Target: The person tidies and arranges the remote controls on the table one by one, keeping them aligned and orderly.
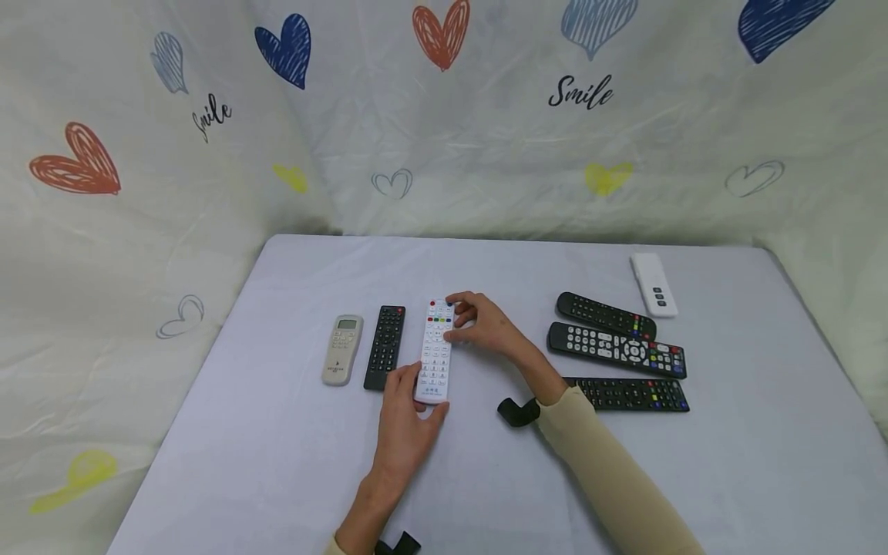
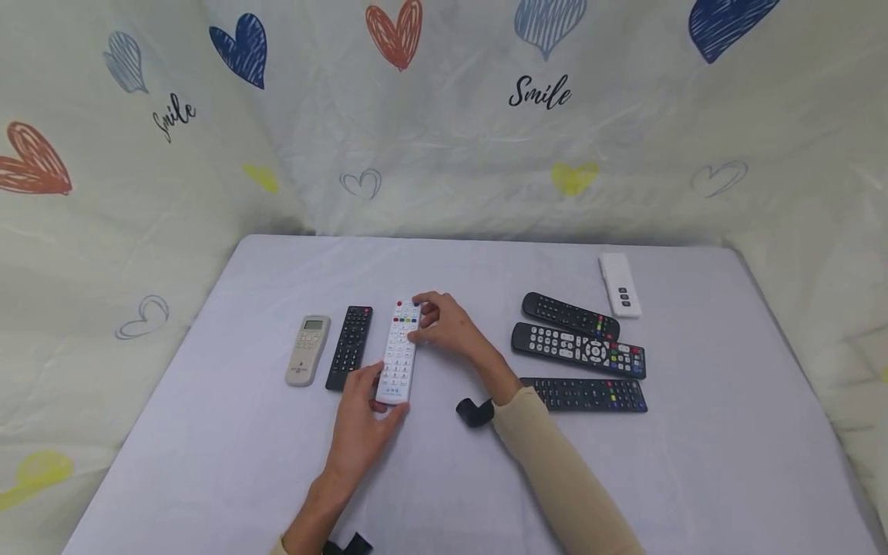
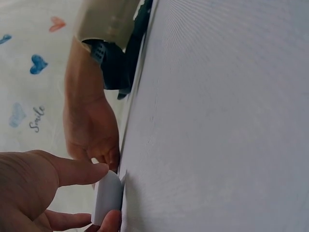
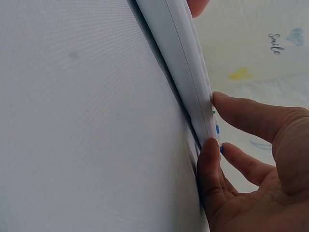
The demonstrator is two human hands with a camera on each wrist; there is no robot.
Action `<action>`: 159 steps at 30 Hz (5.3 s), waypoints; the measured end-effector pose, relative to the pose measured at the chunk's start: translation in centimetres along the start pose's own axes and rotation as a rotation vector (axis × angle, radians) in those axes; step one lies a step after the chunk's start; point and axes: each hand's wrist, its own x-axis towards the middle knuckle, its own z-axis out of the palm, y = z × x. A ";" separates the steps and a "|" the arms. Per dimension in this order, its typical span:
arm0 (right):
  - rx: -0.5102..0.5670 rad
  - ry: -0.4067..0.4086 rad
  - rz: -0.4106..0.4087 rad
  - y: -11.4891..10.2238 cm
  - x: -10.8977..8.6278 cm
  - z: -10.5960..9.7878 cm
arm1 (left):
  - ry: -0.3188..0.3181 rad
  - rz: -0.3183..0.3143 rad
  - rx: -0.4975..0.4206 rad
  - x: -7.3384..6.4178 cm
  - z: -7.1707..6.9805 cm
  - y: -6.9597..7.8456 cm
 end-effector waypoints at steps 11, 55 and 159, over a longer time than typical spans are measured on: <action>0.011 0.010 -0.006 0.2 -0.2 0.3 | 0.014 0.013 0.017 -0.2 0.0 -0.3; 0.137 0.214 0.036 -0.2 -4.6 -3.9 | 0.084 0.319 -0.072 0.7 0.7 1.2; -0.132 0.663 0.239 4.3 -17.9 -8.8 | -0.332 0.304 -0.138 1.1 6.4 5.0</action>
